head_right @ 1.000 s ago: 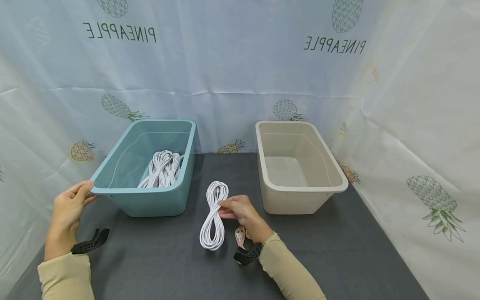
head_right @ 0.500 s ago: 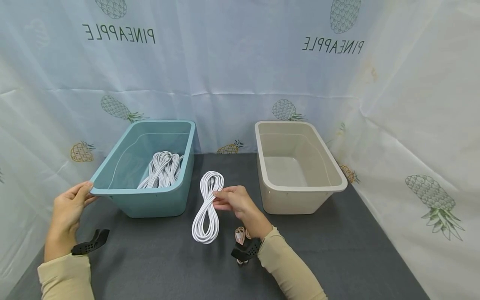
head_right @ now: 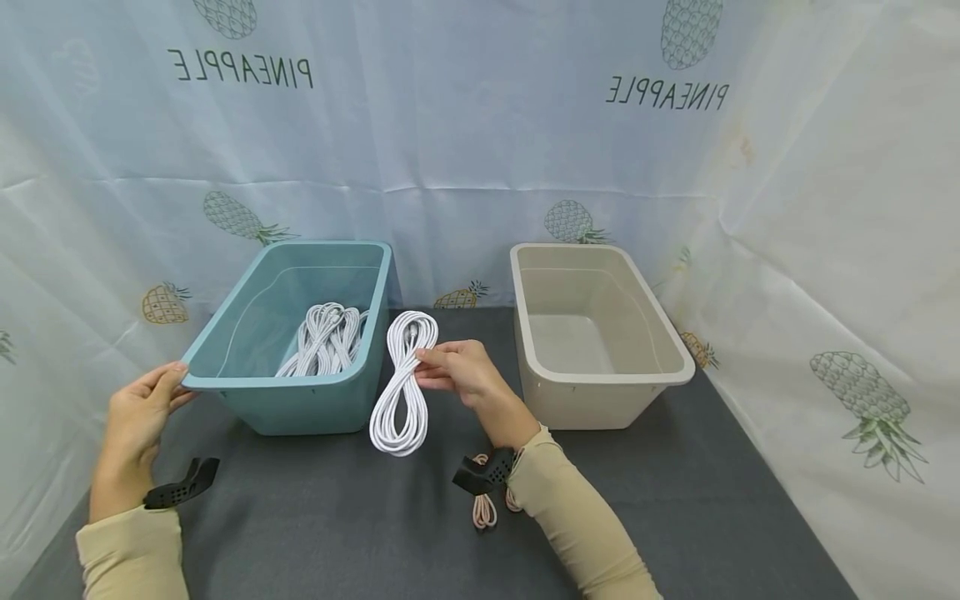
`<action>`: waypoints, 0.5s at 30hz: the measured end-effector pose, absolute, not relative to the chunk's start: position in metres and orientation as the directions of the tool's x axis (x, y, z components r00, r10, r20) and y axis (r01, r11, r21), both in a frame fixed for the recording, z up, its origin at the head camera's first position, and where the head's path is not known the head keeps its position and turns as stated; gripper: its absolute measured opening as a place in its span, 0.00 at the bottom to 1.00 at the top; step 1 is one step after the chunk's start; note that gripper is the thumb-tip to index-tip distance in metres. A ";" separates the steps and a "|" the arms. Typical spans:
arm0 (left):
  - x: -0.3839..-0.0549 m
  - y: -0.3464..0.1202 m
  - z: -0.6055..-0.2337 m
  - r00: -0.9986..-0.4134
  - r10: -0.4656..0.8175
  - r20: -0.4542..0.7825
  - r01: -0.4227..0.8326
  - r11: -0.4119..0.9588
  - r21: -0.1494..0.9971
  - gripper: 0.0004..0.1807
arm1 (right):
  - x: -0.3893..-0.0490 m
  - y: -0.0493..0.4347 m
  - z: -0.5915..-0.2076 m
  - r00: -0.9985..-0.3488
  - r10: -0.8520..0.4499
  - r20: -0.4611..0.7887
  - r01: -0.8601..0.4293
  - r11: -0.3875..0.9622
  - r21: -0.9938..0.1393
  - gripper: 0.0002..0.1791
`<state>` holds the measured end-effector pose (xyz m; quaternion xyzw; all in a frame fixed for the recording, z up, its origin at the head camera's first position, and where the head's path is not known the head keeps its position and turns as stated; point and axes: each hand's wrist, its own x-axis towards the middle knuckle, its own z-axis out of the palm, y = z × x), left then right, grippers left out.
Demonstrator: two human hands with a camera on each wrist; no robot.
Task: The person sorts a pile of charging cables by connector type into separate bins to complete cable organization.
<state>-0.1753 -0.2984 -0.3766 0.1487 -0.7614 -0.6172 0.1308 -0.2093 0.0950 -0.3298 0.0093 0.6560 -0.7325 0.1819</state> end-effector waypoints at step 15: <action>-0.174 -0.297 -0.377 -0.920 -0.390 0.037 -0.009 0.114 0.993 0.16 | -0.234 0.070 -0.298 -0.932 -0.236 -0.274 0.303 -0.096 -0.948 0.17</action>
